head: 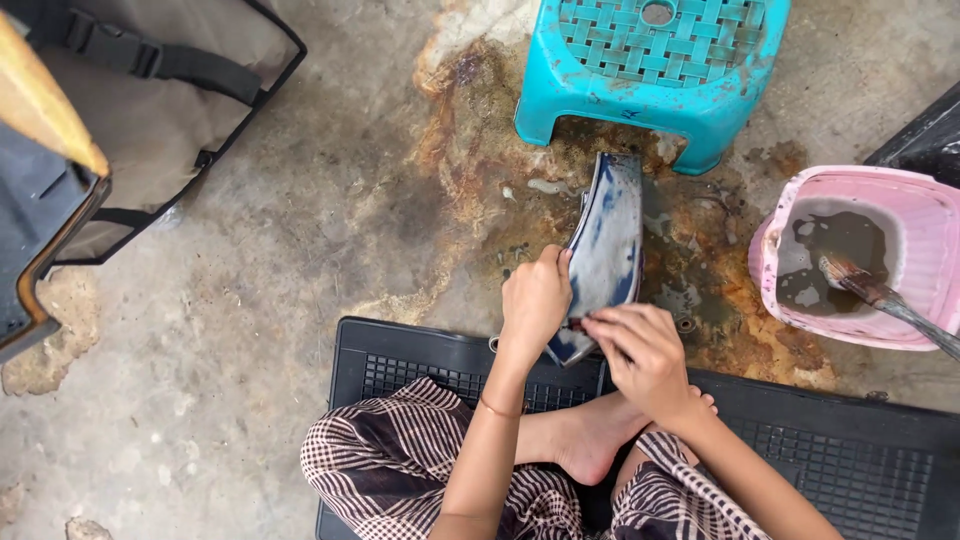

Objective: A person is hand-sanding a blue plastic vehicle body panel using sandpaper and water from a bucket, occasionally using a brush to clean the part.

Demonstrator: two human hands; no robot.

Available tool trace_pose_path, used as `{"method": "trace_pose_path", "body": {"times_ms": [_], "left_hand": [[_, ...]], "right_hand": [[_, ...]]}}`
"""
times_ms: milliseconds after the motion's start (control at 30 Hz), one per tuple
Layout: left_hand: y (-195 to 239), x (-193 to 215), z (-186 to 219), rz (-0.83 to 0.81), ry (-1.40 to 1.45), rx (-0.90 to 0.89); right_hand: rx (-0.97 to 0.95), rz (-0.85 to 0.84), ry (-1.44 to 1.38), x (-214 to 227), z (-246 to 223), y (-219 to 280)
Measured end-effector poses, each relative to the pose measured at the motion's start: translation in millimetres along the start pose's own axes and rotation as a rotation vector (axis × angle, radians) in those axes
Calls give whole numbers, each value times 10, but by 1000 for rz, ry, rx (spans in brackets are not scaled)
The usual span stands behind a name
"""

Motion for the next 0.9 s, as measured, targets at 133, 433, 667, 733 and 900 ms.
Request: {"method": "trace_pose_path", "body": {"times_ms": [133, 433, 667, 733, 900], "left_hand": [[0, -162, -151, 47, 0, -18], [-46, -274, -191, 206, -120, -18], [10, -273, -120, 242, -176, -34], [9, -277, -144, 243, -191, -28], [68, -178, -15, 259, -179, -37]], "right_hand": [[35, 29, 65, -243, 474, -214], [-48, -63, 62, -29, 277, -478], [-32, -82, 153, -167, 340, -692], [-30, -88, 98, -172, 263, -710], [82, -84, 276, -57, -109, -322]]}}
Point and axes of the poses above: each hand's wrist, its own y-axis away from the middle knuckle, its own x-axis out of the back of the hand, z = x × y, the point moved 6 cm from there along -y, towards the middle knuckle, and after that the axes turned 6 degrees about -x, right-handed, at the moved point
